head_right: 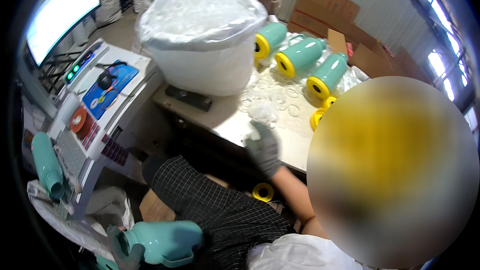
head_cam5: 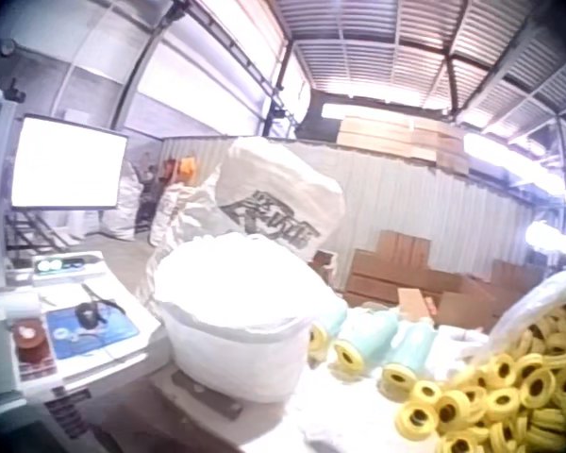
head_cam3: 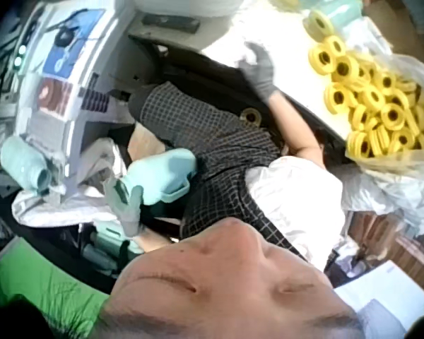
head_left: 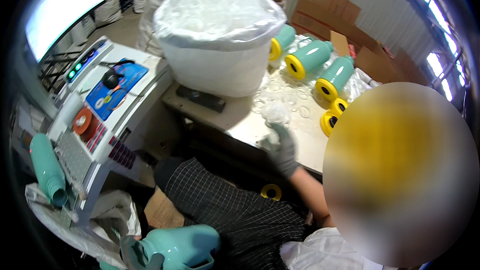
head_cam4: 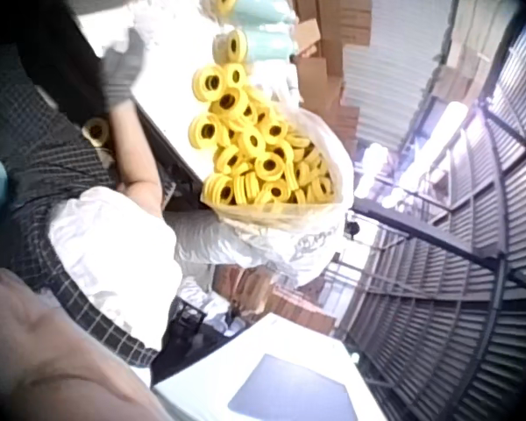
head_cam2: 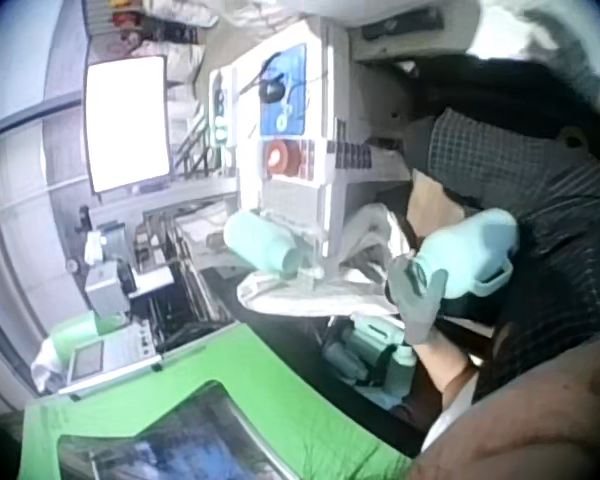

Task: The person sits on the floor and assembles teal plastic containers by inserting a white ring into the opening and screwing on a yellow lid. They repeatedly pick up a container, insert the ring, apply a label, and secure the lid before placing the finished unit aside.

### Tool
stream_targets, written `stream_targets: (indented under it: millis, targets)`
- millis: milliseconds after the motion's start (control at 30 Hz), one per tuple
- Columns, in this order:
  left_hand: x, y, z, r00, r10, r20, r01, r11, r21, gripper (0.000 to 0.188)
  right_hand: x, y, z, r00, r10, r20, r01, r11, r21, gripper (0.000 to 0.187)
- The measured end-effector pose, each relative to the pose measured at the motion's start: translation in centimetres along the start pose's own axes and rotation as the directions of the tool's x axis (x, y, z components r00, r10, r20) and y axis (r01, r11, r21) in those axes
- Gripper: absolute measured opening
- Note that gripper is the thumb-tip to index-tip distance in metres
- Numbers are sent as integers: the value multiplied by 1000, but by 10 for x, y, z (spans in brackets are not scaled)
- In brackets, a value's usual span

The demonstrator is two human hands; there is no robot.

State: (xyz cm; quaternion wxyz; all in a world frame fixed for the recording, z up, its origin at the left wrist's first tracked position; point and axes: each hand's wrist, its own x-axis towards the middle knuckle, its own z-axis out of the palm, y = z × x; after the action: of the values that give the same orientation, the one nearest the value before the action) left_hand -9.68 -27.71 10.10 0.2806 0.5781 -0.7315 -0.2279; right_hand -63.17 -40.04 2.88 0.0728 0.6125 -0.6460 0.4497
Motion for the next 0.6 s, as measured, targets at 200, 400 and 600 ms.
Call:
stream_targets:
  millis: [200, 400, 600]
  targets:
    - [-3, -20, -2, 918, -350, -188, 271, 898, -348, 62, -12, 150, -91, 874, 484, 35, -342, 666, -663, 37]
    - [1, -18, 1, 799, -527, -289, 296, 763, -575, 57, -14, 26, -62, 913, 385, -131, -343, 902, 260, 40]
    - [-9, -16, 40, 698, -702, -139, 396, 541, -742, 75, -90, -53, 84, 719, 429, 546, -606, 772, 191, 48]
